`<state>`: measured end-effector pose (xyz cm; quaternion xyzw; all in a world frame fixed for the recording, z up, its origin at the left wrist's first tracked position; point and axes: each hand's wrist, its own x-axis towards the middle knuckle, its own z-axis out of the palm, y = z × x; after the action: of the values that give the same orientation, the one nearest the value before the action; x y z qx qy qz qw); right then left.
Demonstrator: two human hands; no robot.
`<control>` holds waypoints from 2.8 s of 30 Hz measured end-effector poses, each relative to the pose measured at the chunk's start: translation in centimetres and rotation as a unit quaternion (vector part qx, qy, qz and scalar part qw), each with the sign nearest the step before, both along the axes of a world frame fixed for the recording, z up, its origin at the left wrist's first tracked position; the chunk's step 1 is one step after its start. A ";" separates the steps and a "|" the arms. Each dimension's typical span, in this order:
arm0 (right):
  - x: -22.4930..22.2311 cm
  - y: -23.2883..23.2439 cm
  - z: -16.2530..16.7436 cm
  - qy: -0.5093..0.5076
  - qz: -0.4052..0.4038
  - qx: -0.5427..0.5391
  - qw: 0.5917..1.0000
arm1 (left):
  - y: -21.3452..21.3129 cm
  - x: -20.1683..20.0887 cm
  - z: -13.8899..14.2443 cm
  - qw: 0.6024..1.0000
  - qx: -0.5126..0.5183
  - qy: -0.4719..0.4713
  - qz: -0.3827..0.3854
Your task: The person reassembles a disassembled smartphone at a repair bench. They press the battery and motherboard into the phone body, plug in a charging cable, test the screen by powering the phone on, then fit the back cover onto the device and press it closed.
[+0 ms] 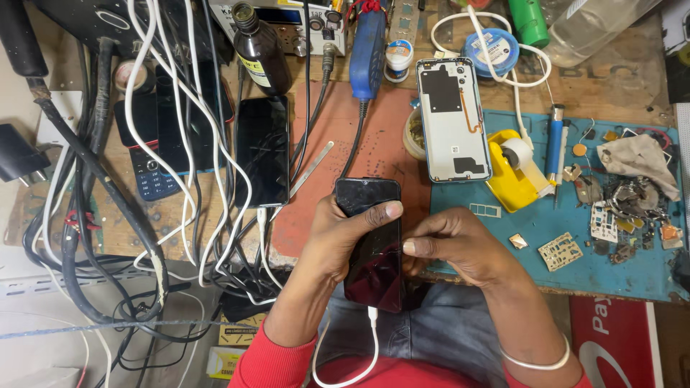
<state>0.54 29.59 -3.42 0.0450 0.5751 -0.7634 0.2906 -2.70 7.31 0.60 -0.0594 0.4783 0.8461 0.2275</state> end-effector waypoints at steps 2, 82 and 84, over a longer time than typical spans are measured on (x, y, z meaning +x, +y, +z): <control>0.0 0.0 0.0 0.004 0.000 0.000 1.000 | 0.0 0.0 0.0 1.000 0.004 0.000 0.002; 0.1 0.1 -0.2 0.002 -0.004 -0.011 1.000 | 0.1 0.1 0.3 1.000 0.009 0.007 0.003; 0.1 0.1 -0.3 -0.001 -0.003 -0.015 1.000 | 0.0 0.1 0.3 1.000 0.012 0.011 0.001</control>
<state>0.62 29.66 -3.67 0.0431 0.5635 -0.7724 0.2897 -2.59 7.32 0.94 -0.0476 0.4709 0.8524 0.2221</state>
